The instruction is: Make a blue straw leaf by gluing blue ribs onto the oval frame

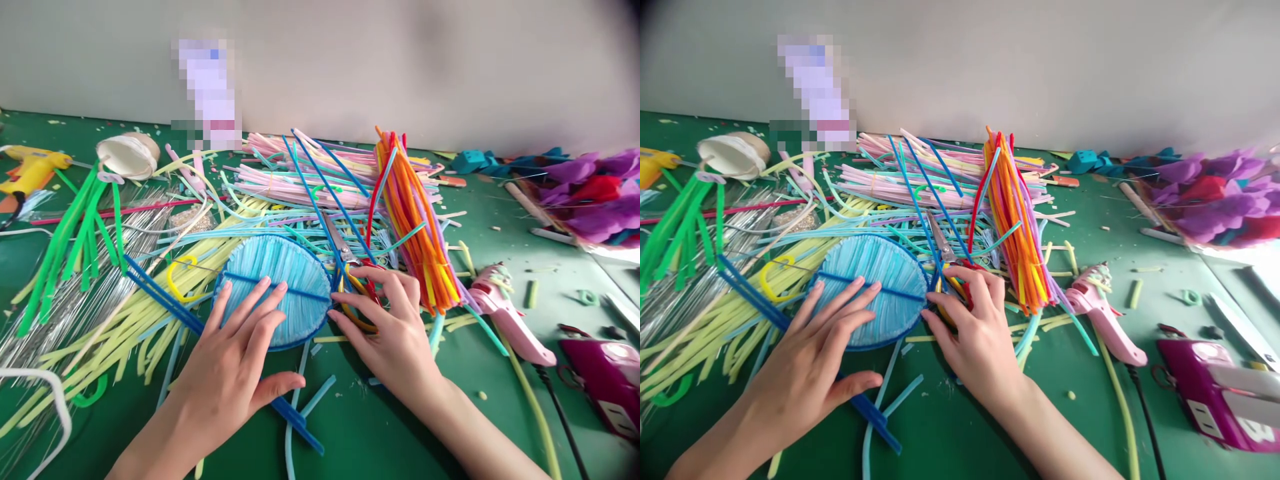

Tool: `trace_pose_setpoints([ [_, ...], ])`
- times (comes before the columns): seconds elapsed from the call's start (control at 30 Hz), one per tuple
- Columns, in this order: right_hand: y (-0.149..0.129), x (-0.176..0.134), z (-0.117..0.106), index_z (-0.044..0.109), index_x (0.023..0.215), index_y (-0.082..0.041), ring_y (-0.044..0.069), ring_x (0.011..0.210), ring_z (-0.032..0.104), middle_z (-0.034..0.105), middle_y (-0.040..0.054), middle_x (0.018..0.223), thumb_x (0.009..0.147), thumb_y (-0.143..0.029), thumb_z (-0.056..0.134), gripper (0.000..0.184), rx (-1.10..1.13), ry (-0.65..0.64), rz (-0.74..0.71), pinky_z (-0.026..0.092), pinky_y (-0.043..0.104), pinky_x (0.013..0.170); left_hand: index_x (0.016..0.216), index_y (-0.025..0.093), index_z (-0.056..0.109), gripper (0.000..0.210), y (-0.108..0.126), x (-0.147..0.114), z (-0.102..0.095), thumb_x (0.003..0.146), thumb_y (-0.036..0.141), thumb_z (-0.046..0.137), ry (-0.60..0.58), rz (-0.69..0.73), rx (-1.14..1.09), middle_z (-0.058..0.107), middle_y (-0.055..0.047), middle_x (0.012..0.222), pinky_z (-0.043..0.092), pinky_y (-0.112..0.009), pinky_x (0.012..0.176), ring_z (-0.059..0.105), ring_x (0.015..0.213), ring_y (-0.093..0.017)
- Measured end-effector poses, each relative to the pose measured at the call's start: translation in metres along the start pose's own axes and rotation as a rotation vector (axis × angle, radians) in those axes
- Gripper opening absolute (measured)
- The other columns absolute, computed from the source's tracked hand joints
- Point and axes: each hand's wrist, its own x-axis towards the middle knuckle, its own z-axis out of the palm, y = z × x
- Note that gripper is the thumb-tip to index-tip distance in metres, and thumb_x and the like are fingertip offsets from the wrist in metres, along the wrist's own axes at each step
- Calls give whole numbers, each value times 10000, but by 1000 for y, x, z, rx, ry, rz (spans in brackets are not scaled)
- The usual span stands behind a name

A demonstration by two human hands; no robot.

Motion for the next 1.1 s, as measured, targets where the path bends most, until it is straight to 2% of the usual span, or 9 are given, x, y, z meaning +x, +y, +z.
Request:
trace_pose_setpoints([
  [0.27, -1, 3, 4, 732, 893, -233, 287, 1111, 496, 623, 95, 1192, 886, -183, 680, 72, 20, 23, 42, 483, 493, 939, 1218, 153, 491, 385, 0, 0, -1, 950, 421, 559, 1, 6, -1, 483, -180, 1518, 141, -587, 1209, 307, 1484, -327],
  [0.43, -1, 4, -1, 611, 945, -208, 257, 1077, 524, 632, 101, 1107, 942, -158, 579, 60, 40, 70, 108, 467, 457, 925, 1213, 150, 491, 379, 0, 0, -1, 948, 411, 563, 1, 6, 8, 484, -183, 1516, 149, -583, 1208, 303, 1486, -323],
  [0.57, -2, 4, -6, 523, 933, -226, 234, 1081, 565, 649, 86, 1096, 976, -173, 495, 74, 213, 53, 165, 475, 431, 925, 1210, 161, 491, 377, 0, 1, -1, 952, 429, 554, 2, 3, 8, 490, -182, 1512, 164, -598, 1201, 319, 1479, -328],
  [0.67, -4, 3, -7, 550, 959, -234, 218, 1088, 625, 679, 74, 1122, 964, -199, 544, 36, 403, -4, 210, 514, 396, 927, 1211, 164, 493, 391, 0, 0, -1, 951, 448, 554, -6, -2, 11, 487, -181, 1514, 169, -599, 1201, 318, 1479, -330],
  [0.77, -5, 3, -5, 571, 1097, -239, 206, 1101, 653, 698, 63, 1131, 921, -202, 628, 190, 493, -8, 247, 542, 373, 946, 1209, 162, 494, 388, 0, 0, -2, 949, 441, 560, -7, -1, 9, 483, -177, 1518, 162, -591, 1205, 309, 1484, -328],
  [0.83, -5, 4, -4, 574, 1147, -240, 211, 1120, 641, 698, 63, 1148, 892, -205, 670, 274, 435, 0, 215, 540, 389, 967, 1211, 160, 493, 378, -1, 1, -1, 948, 422, 563, -10, 1, 8, 481, -176, 1520, 154, -588, 1207, 304, 1486, -327],
  [0.97, -1, 6, -2, 638, 1130, -220, 291, 1222, 523, 662, 102, 1255, 846, -242, 734, 301, 112, -3, 32, 474, 513, 1028, 1216, 160, 491, 369, 0, 1, -1, 952, 410, 554, -12, -1, 5, 476, -174, 1524, 144, -586, 1207, 303, 1487, -323],
  [1.03, 1, 5, -1, 660, 1095, -215, 312, 1242, 484, 642, 109, 1285, 850, -245, 732, 258, 47, -30, -9, 458, 539, 1028, 1222, 160, 489, 374, 0, 1, -1, 955, 415, 548, -12, -3, 6, 477, -175, 1523, 149, -588, 1205, 306, 1485, -323],
  [1.1, 1, 5, -1, 672, 990, -221, 309, 1232, 486, 657, 93, 1251, 870, -218, 705, 125, 44, -55, -9, 449, 544, 1015, 1232, 156, 488, 385, 0, 1, -1, 955, 416, 550, -12, -5, 8, 480, -175, 1521, 153, -589, 1204, 306, 1485, -324],
])
